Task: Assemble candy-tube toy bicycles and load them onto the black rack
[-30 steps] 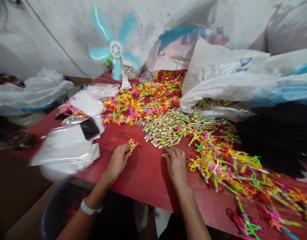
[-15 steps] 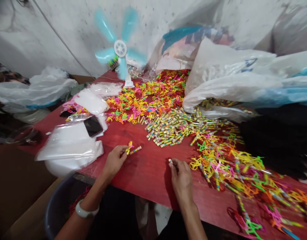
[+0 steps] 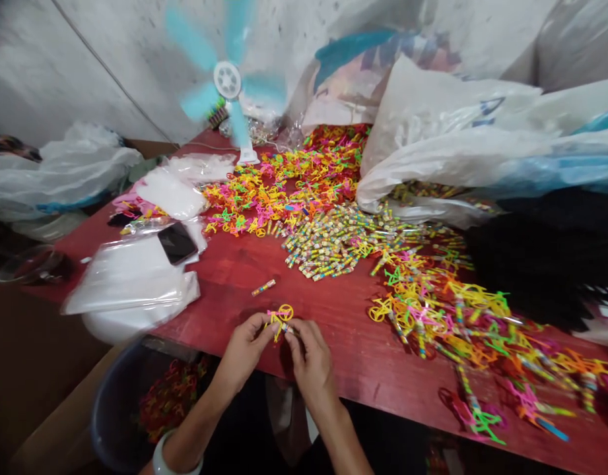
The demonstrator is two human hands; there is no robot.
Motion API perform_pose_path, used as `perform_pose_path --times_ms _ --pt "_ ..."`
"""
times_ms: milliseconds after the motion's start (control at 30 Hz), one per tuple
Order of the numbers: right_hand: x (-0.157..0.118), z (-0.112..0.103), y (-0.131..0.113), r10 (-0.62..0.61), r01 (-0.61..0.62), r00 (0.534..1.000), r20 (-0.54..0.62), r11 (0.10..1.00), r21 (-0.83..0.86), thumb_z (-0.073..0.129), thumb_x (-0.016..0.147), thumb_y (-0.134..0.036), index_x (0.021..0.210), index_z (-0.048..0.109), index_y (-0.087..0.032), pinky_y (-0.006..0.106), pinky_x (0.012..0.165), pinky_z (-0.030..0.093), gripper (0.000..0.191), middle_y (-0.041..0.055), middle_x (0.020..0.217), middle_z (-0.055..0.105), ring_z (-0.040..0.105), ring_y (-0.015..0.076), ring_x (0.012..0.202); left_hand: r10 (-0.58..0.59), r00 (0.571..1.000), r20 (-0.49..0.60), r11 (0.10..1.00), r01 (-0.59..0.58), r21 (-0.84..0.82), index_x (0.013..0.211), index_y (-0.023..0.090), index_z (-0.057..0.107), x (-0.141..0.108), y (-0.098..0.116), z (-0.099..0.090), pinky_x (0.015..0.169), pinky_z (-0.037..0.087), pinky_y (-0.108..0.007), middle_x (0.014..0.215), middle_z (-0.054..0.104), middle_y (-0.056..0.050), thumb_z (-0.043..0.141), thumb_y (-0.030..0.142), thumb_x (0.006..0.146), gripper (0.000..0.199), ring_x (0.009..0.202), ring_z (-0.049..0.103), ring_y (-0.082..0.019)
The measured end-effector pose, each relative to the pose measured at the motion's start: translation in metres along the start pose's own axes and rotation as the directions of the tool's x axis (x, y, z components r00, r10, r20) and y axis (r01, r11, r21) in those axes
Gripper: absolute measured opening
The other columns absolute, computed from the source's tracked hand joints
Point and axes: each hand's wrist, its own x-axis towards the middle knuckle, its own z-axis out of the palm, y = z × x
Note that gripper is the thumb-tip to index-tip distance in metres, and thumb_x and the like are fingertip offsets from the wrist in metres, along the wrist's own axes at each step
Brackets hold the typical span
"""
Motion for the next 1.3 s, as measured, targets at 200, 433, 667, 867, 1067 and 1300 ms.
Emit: perform_pose_path --times_ms 200,433,667,867,1067,1300 --pt "-0.001 -0.002 0.002 0.106 -0.106 0.994 0.001 0.994 0.041 0.051 0.091 -0.040 0.096 0.065 -0.020 0.030 0.073 0.050 0.025 0.0062 0.089 0.067 0.062 0.0190 0.081 -0.062 0.997 -0.034 0.991 0.058 -0.125 0.077 0.015 0.063 -0.001 0.000 0.009 0.067 0.040 -0.023 0.072 0.061 0.000 0.063 0.038 0.074 0.024 0.069 0.052 -0.013" --pt "-0.007 0.000 0.004 0.138 -0.137 0.990 -0.006 0.987 0.085 0.051 0.091 -0.040 0.094 0.066 -0.020 0.030 0.071 0.050 0.025 0.0041 0.085 0.066 0.061 0.0178 0.077 -0.033 0.994 -0.101 0.999 0.030 -0.027 0.068 0.016 0.059 -0.003 -0.001 0.016 0.062 0.038 -0.023 0.064 0.055 0.002 0.060 0.038 0.074 0.023 0.063 0.047 -0.012" --pt "-0.005 -0.003 0.006 -0.169 0.167 0.985 -0.036 0.984 -0.058 0.052 0.092 -0.026 0.099 0.065 -0.022 0.028 0.070 0.051 0.015 0.0038 0.084 0.064 0.061 0.0165 0.079 0.001 0.986 -0.167 0.995 0.015 0.096 0.060 0.018 0.053 0.003 -0.013 0.017 0.058 0.036 -0.022 0.056 0.048 0.004 0.057 0.032 0.073 0.020 0.057 0.043 -0.011" --pt "-0.017 0.006 0.004 -0.260 0.250 0.964 -0.063 0.959 -0.132 0.049 0.093 -0.017 0.100 0.063 -0.021 0.025 0.065 0.051 0.016 0.0035 0.080 0.061 0.061 0.0152 0.072 -0.061 0.974 -0.218 0.978 0.102 0.182 0.058 0.018 0.053 0.002 -0.018 0.014 0.057 0.036 -0.022 0.056 0.050 0.005 0.057 0.023 0.069 0.013 0.057 0.045 -0.011" --pt "-0.035 0.016 0.006 -0.131 0.128 0.987 -0.091 0.991 -0.047 0.052 0.092 -0.024 0.097 0.066 -0.022 0.027 0.067 0.052 0.015 0.0043 0.083 0.065 0.063 0.0163 0.076 -0.036 0.983 -0.182 0.942 0.095 0.323 0.061 0.018 0.059 -0.005 -0.010 0.019 0.057 0.035 -0.022 0.059 0.057 0.004 0.056 0.020 0.074 0.013 0.059 0.051 -0.012" --pt "0.006 -0.080 0.033 0.052 -0.197 0.839 -0.542 0.957 -0.213 0.059 0.084 -0.047 0.095 0.062 -0.016 0.036 0.066 0.052 0.033 0.0096 0.084 0.065 0.063 0.0217 0.073 0.222 0.973 -0.071 0.892 -0.173 0.417 0.085 0.019 0.070 0.032 0.013 0.000 0.073 0.049 -0.028 0.085 0.070 -0.006 0.055 0.035 0.084 0.022 0.078 0.064 -0.018"
